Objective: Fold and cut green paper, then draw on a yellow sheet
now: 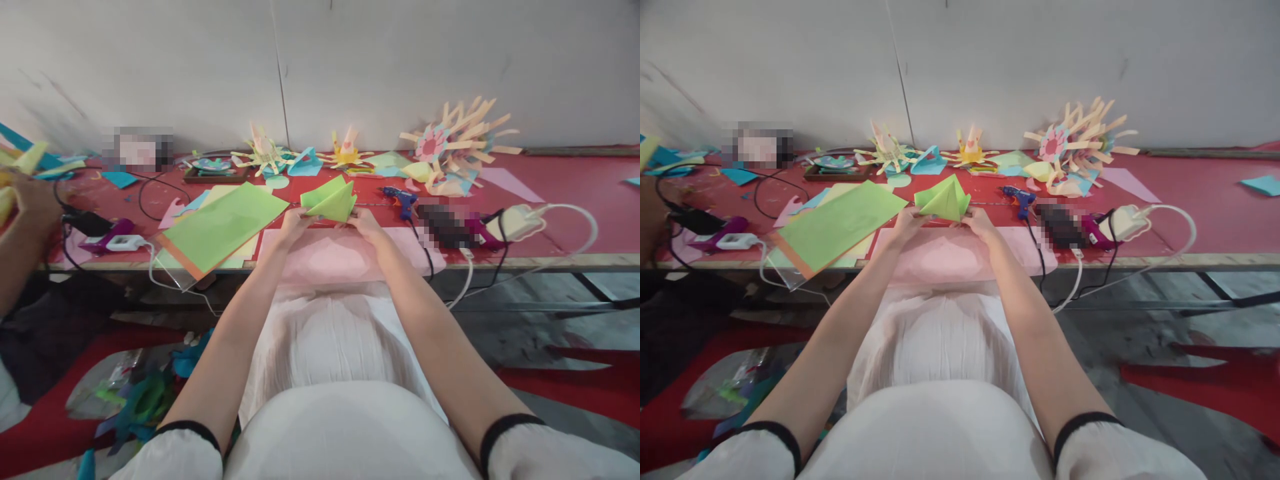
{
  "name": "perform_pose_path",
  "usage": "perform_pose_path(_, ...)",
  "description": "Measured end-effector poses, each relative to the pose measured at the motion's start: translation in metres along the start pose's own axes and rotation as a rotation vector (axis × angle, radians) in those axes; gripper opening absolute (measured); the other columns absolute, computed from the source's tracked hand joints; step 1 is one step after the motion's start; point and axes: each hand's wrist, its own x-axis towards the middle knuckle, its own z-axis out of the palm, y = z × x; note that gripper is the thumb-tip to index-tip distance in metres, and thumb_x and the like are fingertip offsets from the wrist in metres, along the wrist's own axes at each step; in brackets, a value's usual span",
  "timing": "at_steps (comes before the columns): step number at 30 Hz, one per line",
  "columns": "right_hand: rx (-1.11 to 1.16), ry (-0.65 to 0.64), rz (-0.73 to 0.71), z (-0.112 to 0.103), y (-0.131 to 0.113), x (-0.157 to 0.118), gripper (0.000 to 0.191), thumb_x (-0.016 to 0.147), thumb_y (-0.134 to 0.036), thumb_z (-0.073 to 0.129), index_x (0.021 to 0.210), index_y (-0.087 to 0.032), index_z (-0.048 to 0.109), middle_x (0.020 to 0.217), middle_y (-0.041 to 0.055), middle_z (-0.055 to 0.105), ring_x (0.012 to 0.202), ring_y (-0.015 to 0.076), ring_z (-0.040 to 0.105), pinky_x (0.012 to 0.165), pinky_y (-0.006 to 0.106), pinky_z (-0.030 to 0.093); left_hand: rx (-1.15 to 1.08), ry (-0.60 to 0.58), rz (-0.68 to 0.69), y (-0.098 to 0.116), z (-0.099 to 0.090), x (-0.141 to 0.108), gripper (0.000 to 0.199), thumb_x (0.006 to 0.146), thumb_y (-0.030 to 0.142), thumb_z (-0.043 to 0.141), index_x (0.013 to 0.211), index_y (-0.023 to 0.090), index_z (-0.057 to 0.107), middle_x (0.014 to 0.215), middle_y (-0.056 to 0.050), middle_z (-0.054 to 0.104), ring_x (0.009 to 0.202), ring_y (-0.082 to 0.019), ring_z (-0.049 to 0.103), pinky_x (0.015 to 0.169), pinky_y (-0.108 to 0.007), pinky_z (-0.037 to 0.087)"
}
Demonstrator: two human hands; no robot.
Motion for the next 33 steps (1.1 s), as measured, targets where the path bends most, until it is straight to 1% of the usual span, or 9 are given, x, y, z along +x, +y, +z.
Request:
perform_pose_path(3, 0.015, -0.007, 0.006, 0.000, 0.000, 0.000, 0.031, 0.063, -0.038, 0.071, 0.080, -0.013, 0.063, 0.062, 0.0062, 0.068, 0.058, 0.0163, 0.063, 0.060, 0.027, 0.048, 0.011, -0.012, 0.009, -0.004, 0.000, 0.001, 0.017, 0.064, 0.029, 0.066, 0.071, 0.013, 0.069, 0.058, 0.002, 0.058, 0.057, -0.011, 0.051, 0.054, -0.021, 0.036)
perform_pose_path(7, 0.013, -0.010, 0.004, 0.000, 0.000, 0.000, 0.032, 0.063, -0.038, 0.070, 0.082, -0.013, 0.063, 0.064, 0.0064, 0.069, 0.059, 0.0165, 0.063, 0.061, 0.027, 0.048, -0.002, -0.023, -0.010, -0.003, 0.000, 0.002, 0.021, 0.062, 0.029, 0.067, 0.077, 0.014, 0.068, 0.063, 0.001, 0.061, 0.057, -0.011, 0.051, 0.054, -0.021, 0.037)
perform_pose_path(11, -0.004, -0.004, 0.017, 0.000, -0.003, -0.003, 0.034, 0.062, -0.040, 0.070, 0.083, -0.014, 0.064, 0.063, 0.0058, 0.068, 0.060, 0.0166, 0.064, 0.061, 0.027, 0.047, 0.006, -0.025, -0.002, -0.003, -0.001, 0.003, 0.021, 0.062, 0.033, 0.066, 0.070, 0.014, 0.067, 0.059, 0.002, 0.058, 0.056, -0.010, 0.050, 0.054, -0.022, 0.036)
perform_pose_path(13, -0.020, -0.017, 0.009, 0.001, -0.006, -0.005, 0.035, 0.062, -0.042, 0.069, 0.083, -0.014, 0.064, 0.063, 0.0058, 0.068, 0.062, 0.0170, 0.064, 0.062, 0.027, 0.046, 0.000, -0.002, -0.013, -0.005, -0.001, 0.004, 0.022, 0.062, 0.036, 0.066, 0.067, 0.014, 0.065, 0.057, 0.002, 0.057, 0.055, -0.010, 0.048, 0.054, -0.022, 0.035)
perform_pose_path(17, -0.065, -0.052, -0.015, 0.002, -0.011, -0.010, 0.035, 0.063, -0.044, 0.065, 0.080, -0.014, 0.065, 0.066, 0.0067, 0.069, 0.067, 0.0182, 0.064, 0.065, 0.029, 0.045, -0.034, 0.023, -0.002, -0.006, 0.000, 0.006, 0.025, 0.060, 0.039, 0.067, 0.065, 0.015, 0.064, 0.059, 0.002, 0.058, 0.057, -0.011, 0.049, 0.055, -0.023, 0.036)
perform_pose_path(22, -0.096, -0.049, -0.026, 0.003, -0.012, -0.012, 0.033, 0.064, -0.043, 0.064, 0.080, -0.014, 0.067, 0.065, 0.0059, 0.068, 0.064, 0.0173, 0.061, 0.065, 0.030, 0.044, -0.074, 0.046, 0.003, -0.006, 0.000, 0.005, 0.021, 0.059, 0.037, 0.070, 0.062, 0.016, 0.064, 0.062, 0.001, 0.061, 0.060, -0.012, 0.052, 0.058, -0.024, 0.039)
perform_pose_path(25, -0.115, -0.068, -0.055, 0.003, -0.013, -0.012, 0.030, 0.065, -0.040, 0.063, 0.080, -0.014, 0.068, 0.065, 0.0054, 0.068, 0.064, 0.0164, 0.060, 0.066, 0.029, 0.043, -0.112, 0.051, -0.014, -0.007, 0.001, 0.005, 0.020, 0.059, 0.034, 0.070, 0.065, 0.016, 0.065, 0.067, -0.001, 0.065, 0.063, -0.013, 0.055, 0.061, -0.024, 0.042)
perform_pose_path(29, -0.126, -0.082, -0.060, 0.002, -0.013, -0.013, 0.024, 0.064, -0.035, 0.063, 0.073, -0.014, 0.068, 0.063, 0.0050, 0.068, 0.062, 0.0158, 0.059, 0.063, 0.028, 0.043, -0.142, 0.048, -0.040, -0.008, 0.002, 0.006, 0.020, 0.060, 0.034, 0.070, 0.067, 0.015, 0.066, 0.070, -0.003, 0.067, 0.065, -0.014, 0.057, 0.063, -0.025, 0.044)
perform_pose_path(33, -0.110, -0.075, -0.043, 0.001, -0.011, -0.011, 0.025, 0.063, -0.037, 0.065, 0.071, -0.014, 0.068, 0.064, 0.0057, 0.068, 0.063, 0.0165, 0.060, 0.064, 0.029, 0.044, -0.126, 0.054, -0.040, -0.005, -0.001, 0.003, 0.019, 0.059, 0.031, 0.070, 0.068, 0.015, 0.066, 0.069, -0.002, 0.066, 0.066, -0.014, 0.058, 0.063, -0.025, 0.044)
